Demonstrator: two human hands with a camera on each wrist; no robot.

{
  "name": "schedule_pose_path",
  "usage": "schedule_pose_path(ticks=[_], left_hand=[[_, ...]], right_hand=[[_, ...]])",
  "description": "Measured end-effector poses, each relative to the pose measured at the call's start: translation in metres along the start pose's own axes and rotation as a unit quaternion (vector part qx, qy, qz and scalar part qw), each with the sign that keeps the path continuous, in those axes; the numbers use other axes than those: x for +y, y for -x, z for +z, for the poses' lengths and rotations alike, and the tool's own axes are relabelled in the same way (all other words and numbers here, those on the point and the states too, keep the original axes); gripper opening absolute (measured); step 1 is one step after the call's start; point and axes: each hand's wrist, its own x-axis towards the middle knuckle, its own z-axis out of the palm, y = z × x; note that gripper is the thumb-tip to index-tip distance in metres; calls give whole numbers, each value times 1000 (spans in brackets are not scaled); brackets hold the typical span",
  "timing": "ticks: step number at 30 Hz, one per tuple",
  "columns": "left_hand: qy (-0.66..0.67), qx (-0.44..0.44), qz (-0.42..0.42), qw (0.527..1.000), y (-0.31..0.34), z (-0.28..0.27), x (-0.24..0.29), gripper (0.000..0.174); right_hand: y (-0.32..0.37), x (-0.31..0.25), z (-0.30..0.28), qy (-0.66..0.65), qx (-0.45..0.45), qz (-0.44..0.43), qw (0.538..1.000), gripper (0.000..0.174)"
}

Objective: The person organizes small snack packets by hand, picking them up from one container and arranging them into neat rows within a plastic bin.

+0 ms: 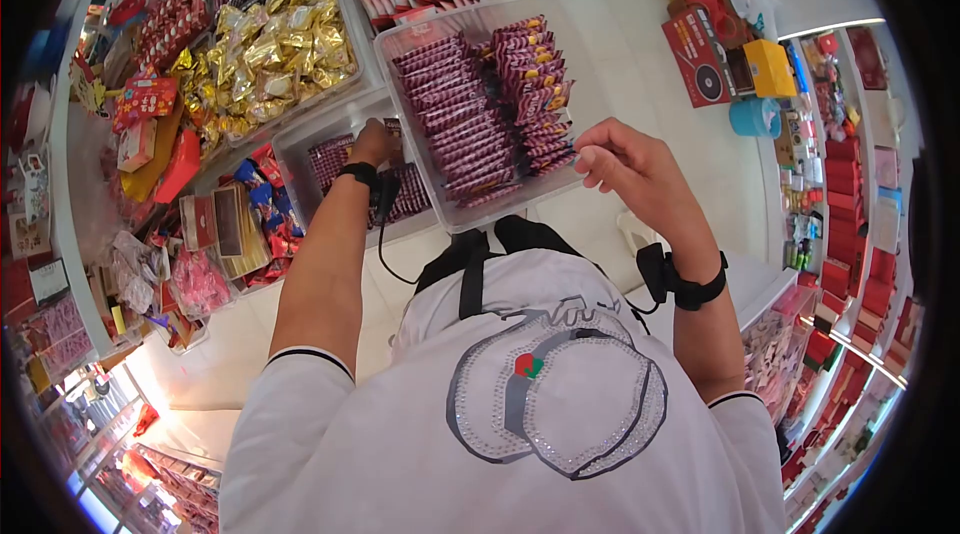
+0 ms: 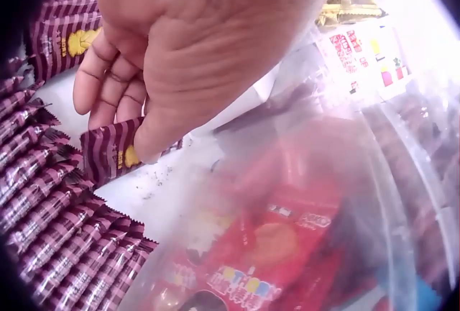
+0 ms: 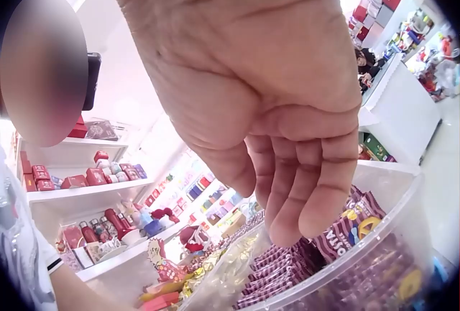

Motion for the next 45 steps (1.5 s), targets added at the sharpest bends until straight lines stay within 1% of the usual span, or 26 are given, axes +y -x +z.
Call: schedule_pose_path(ticks=[1,3,4,7,9,10,13,16,19,20,23,26,27,29,30,32,33,35,36,39,42,44,45], left_hand=[[-6,4,-27,1000,9,-11,15,44],[-16,15,-84,996,43,-56,70,40],[9,0,-83,996,65,-82,94,38],[140,74,-113,981,111,-124,113,35],[323,107,-101,935,148,-144,133,33],[411,122,-94,898,165,-154,147,33],[502,196,-51,841,209,-174,198,33],[550,162,1,819,229,-174,232,33],[604,103,2,791,241,-157,269,31],[615,74,-5,785,242,-152,277,28],[652,-3,-16,758,247,-144,298,28],[639,-33,-26,768,246,-136,303,32],[636,-45,-28,770,245,-134,303,34],[616,-33,-39,786,248,-134,306,40],[606,-27,-44,794,248,-134,308,43],[576,41,-59,814,247,-133,311,49],[559,76,-66,823,247,-133,311,53],[558,75,-42,826,248,-133,307,51],[557,74,-29,827,249,-133,306,50],[416,86,-14,905,251,-130,310,44],[437,121,19,891,250,-125,315,41],[505,124,31,853,251,-126,326,42],[538,127,38,833,251,-128,331,42]], right_hand=[[-3,-2,0,3,-7,-9,1000,22],[-9,-9,2,6,-15,-21,1000,19],[-13,-14,3,4,-16,-25,1000,17],[-27,-22,4,-2,-36,-58,998,14],[-37,-25,4,1,-51,-84,995,14],[-43,-28,5,8,-59,-98,993,14],[-61,-33,14,26,-79,-148,985,15],[-70,-45,25,52,-101,-191,975,22],[-74,-55,40,76,-111,-248,959,32],[-74,-57,43,82,-110,-269,953,36],[-76,-57,50,80,-126,-324,934,33],[-84,-50,47,141,-146,-361,910,21],[-84,-48,46,136,-151,-352,914,20],[-85,-45,44,125,-159,-333,921,18],[-85,-43,42,105,-181,-291,934,17],[-86,-40,34,66,-221,-205,951,18],[-86,-37,32,43,-227,-176,957,18],[-87,-32,28,-3,-240,-118,964,18],[-87,-31,25,-4,-243,-108,964,18],[-86,-30,21,-16,-239,-93,966,20],[-84,-27,21,-45,-210,-107,971,22],[-84,-29,20,-57,-188,-128,972,22],[-85,-27,20,-34,-167,-176,970,21]])
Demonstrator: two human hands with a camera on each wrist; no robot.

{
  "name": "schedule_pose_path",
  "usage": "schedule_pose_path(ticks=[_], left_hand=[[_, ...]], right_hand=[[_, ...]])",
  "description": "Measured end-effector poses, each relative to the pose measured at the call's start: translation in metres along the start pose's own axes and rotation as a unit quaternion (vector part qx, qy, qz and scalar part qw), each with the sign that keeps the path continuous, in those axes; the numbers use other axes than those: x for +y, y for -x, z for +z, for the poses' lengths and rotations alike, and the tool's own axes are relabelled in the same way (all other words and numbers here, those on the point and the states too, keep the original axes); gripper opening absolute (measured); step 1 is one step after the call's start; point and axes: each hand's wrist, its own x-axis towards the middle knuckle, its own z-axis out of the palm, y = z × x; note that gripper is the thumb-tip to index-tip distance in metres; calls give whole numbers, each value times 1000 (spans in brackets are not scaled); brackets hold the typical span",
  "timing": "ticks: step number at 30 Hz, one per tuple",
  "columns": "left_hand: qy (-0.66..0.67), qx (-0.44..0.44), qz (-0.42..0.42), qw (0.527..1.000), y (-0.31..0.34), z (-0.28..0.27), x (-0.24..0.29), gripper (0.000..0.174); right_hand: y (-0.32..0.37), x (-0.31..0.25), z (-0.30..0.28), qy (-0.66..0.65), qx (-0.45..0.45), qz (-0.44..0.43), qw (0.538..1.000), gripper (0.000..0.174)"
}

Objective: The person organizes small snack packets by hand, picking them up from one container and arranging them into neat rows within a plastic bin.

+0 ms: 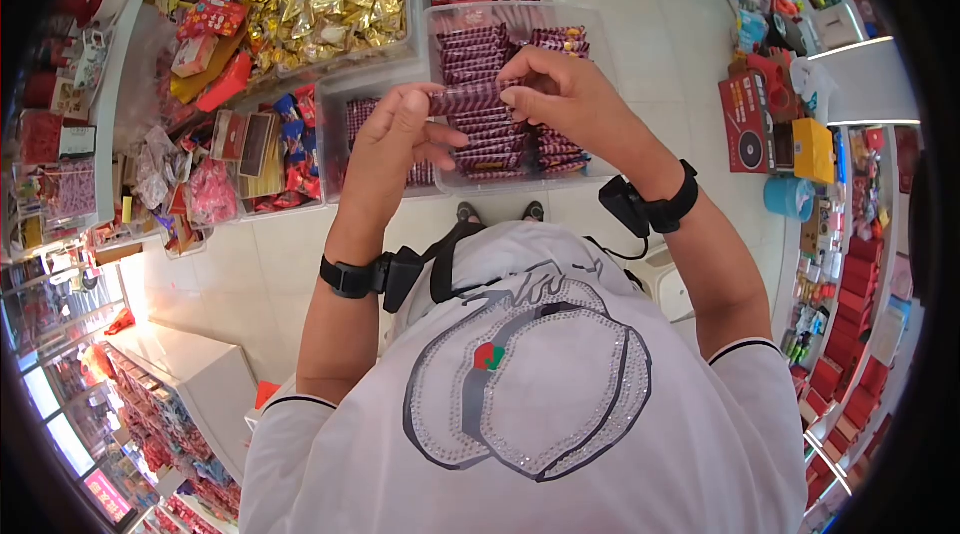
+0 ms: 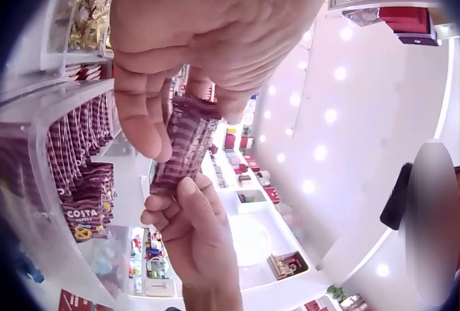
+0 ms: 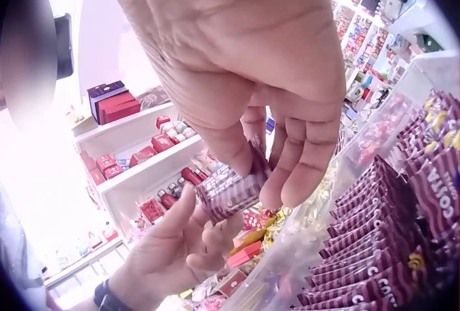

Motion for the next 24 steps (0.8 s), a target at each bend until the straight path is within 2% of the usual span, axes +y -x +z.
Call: schedule_pose_path(ticks=[3,6,8,14,20,24], left_hand=[[58,-30,-62,996,-2,1,6,43],[37,-40,-92,994,-3,1,2,41],[15,-30,-65,997,-5,-3,-8,39],[-86,17,2,996,-7,1,-7,41],[-127,18,0,992,-6,10,-3,41],[-160,1,24,987,-8,13,-7,40]], right_hand=[[1,7,1,94,33,-115,988,20],[7,5,5,165,51,-195,965,21],[9,9,5,202,59,-244,947,23],[11,-2,-11,117,21,-91,989,33],[1,-1,-12,123,16,-101,987,34],[-5,-4,-9,150,-38,-100,983,29]])
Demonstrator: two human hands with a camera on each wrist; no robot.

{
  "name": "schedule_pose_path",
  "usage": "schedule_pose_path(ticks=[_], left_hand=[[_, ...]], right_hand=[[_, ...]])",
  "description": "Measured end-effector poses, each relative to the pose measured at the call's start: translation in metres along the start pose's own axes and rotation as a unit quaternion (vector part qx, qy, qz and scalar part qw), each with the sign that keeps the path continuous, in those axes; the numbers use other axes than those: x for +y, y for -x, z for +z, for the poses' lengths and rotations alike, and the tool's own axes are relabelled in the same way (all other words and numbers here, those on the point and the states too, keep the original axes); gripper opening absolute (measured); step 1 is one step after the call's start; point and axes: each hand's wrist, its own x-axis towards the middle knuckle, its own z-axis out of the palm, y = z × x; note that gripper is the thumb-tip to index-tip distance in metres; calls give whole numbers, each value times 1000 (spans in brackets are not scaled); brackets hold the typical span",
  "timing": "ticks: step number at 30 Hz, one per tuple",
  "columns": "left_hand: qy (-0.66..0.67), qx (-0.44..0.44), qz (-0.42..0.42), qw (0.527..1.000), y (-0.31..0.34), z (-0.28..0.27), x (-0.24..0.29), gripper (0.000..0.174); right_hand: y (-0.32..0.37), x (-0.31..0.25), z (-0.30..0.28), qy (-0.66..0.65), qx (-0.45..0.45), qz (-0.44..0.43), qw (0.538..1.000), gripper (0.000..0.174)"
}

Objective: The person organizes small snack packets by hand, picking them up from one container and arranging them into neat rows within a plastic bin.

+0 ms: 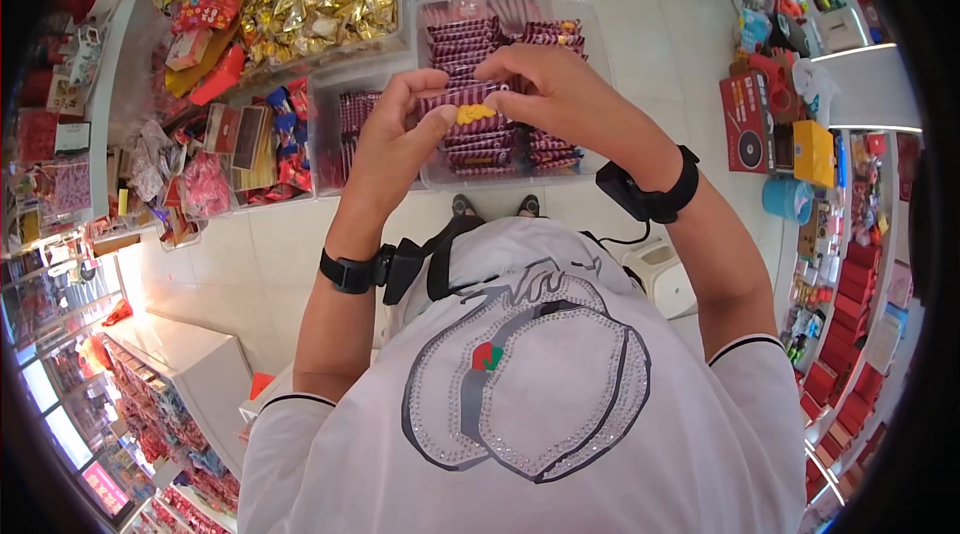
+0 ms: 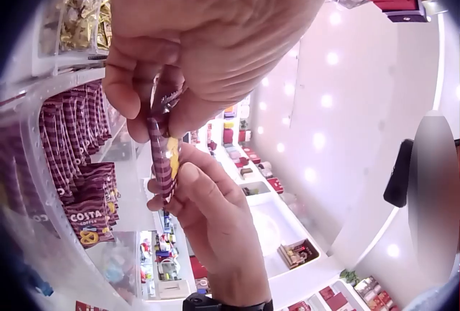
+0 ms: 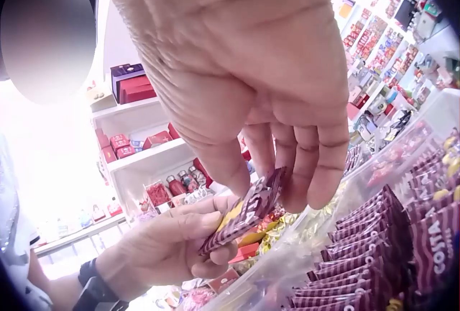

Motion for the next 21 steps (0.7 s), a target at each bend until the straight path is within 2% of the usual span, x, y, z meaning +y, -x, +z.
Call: schedule_pose_path(ticks=[2,6,11,16,21], left_hand=[[-60,3,30,998,-4,-1,-5,39],[-86,54,52,993,-2,-5,-15,35],[-42,77,-3,996,10,-18,-25,31],[-20,91,-27,995,17,-22,-30,30],[-79,84,-9,993,26,-21,-32,23]], right_hand=[[-5,4,1,55,-26,-28,998,27],[-3,20,5,42,-54,12,998,23],[4,21,12,166,-115,61,978,15],[2,32,23,179,-110,13,978,11],[3,35,33,202,-107,-14,973,8]])
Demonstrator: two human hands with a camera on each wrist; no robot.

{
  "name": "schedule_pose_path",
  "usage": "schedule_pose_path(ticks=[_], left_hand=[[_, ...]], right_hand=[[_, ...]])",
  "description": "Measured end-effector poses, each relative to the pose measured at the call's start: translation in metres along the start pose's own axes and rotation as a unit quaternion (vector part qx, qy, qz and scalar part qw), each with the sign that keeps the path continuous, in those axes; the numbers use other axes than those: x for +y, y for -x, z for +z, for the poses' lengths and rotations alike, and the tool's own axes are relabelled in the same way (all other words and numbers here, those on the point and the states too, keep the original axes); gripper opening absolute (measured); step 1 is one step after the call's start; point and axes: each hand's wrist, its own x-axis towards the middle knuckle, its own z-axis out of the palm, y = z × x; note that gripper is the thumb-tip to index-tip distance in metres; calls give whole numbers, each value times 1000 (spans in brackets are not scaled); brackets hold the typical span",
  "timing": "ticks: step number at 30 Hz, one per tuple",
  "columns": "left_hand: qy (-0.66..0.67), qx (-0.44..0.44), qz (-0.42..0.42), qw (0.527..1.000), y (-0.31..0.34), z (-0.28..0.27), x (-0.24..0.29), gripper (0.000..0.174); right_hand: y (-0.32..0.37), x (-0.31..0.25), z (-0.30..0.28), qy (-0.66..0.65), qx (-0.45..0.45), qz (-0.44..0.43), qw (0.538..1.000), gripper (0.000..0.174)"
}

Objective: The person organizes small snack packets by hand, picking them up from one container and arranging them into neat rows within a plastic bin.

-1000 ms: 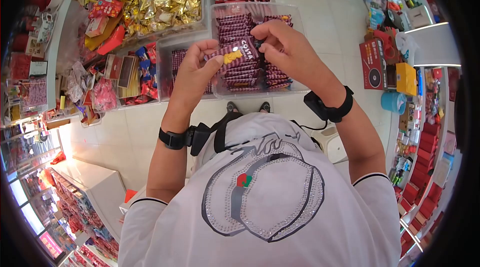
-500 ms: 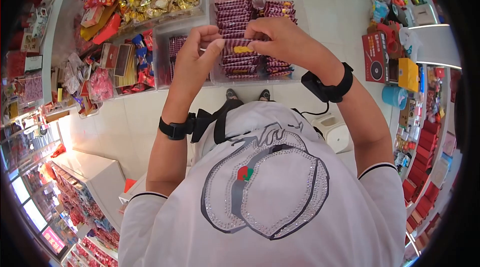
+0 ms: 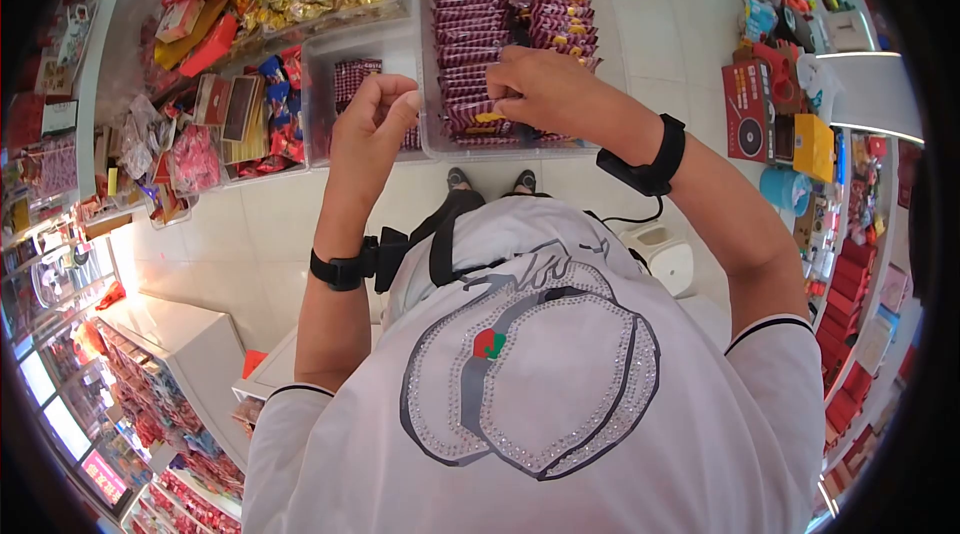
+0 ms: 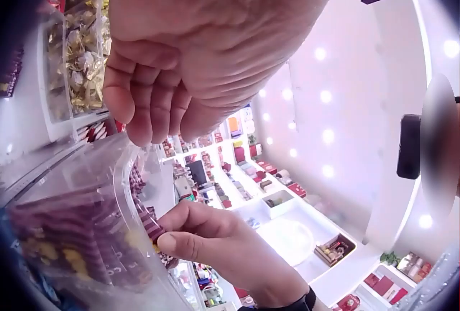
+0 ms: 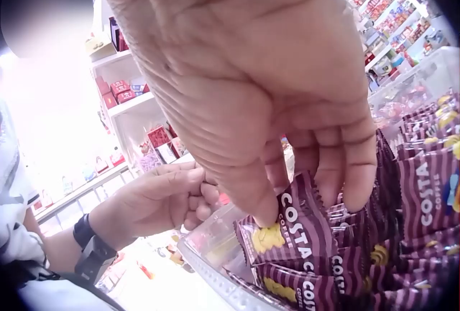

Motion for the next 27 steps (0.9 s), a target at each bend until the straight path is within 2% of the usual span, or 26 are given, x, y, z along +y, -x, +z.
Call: schedule_pose_path(ticks=[13,16,19,20,23,27], left_hand=[[-121,-51,76,988,18,17,15,17],[-191,-49,168,966,19,22,19,18],[-270,-71,272,921,15,25,20,20],[-278,-77,273,918,15,27,21,21],[-292,-97,274,911,16,33,24,23],[-313,-158,256,901,15,38,24,30]], right_hand=[[-7,-2,28,106,-121,-15,987,8],[-7,4,36,75,-118,-15,990,10],[-6,11,31,15,-97,-11,995,11],[-5,14,28,-7,-91,-8,996,12],[-3,21,21,-35,-63,72,995,13],[2,17,9,-42,-133,158,978,27]])
